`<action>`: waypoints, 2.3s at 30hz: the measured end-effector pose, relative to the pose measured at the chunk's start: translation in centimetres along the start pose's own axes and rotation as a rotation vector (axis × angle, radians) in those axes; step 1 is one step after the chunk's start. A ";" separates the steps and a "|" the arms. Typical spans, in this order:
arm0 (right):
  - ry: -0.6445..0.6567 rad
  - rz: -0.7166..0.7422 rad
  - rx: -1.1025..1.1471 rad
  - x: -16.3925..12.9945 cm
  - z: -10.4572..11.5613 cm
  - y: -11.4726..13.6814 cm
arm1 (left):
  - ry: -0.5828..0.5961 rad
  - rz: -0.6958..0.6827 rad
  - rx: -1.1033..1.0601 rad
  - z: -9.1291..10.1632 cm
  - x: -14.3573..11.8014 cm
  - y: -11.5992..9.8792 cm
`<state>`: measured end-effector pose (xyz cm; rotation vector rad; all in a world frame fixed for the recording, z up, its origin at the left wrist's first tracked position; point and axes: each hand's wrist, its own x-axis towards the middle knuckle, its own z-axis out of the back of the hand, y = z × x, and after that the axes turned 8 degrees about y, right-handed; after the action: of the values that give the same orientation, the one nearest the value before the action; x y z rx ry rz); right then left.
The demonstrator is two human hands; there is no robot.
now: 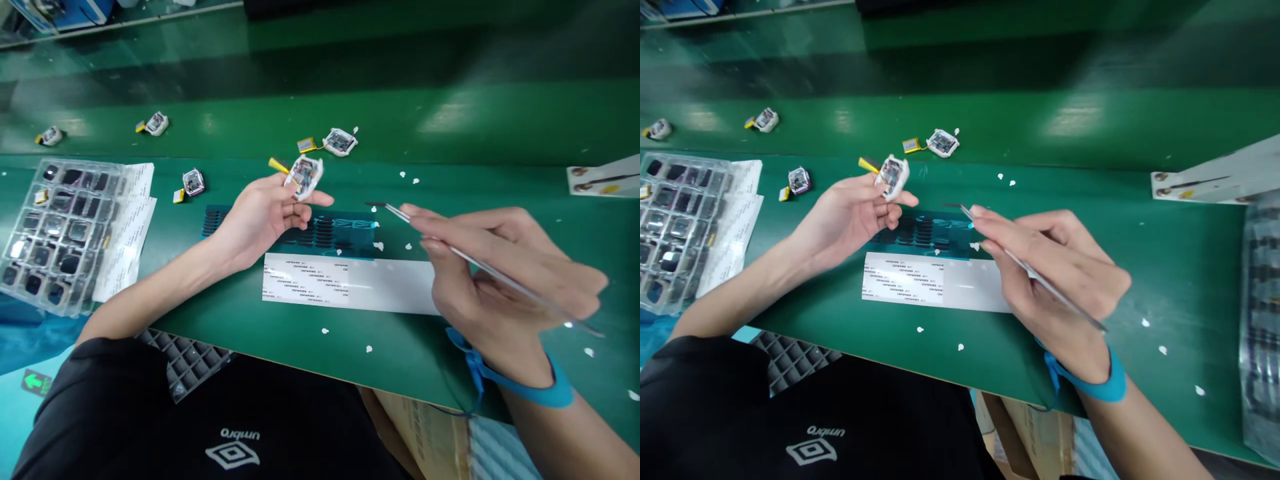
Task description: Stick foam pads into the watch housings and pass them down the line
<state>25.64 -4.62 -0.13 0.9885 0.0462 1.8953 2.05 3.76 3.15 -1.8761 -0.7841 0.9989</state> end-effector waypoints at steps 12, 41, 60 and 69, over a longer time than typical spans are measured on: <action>0.330 0.233 -0.134 -0.5 1.1 2.4 | -0.093 -0.054 -0.007 -1.5 -0.8 1.9; 0.345 0.191 -0.045 -0.7 0.9 2.6 | -0.080 -0.019 0.088 -2.1 -1.4 2.5; 0.250 0.072 0.021 -1.1 -0.2 3.2 | -0.021 -0.169 0.164 -2.5 -2.0 2.7; 0.264 0.099 0.041 -0.8 -0.2 3.0 | -0.106 -0.428 0.693 3.0 2.2 1.5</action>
<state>23.48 -6.78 0.51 0.7741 0.1942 2.1131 0.70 6.02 0.15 -1.0190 -0.7345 0.9367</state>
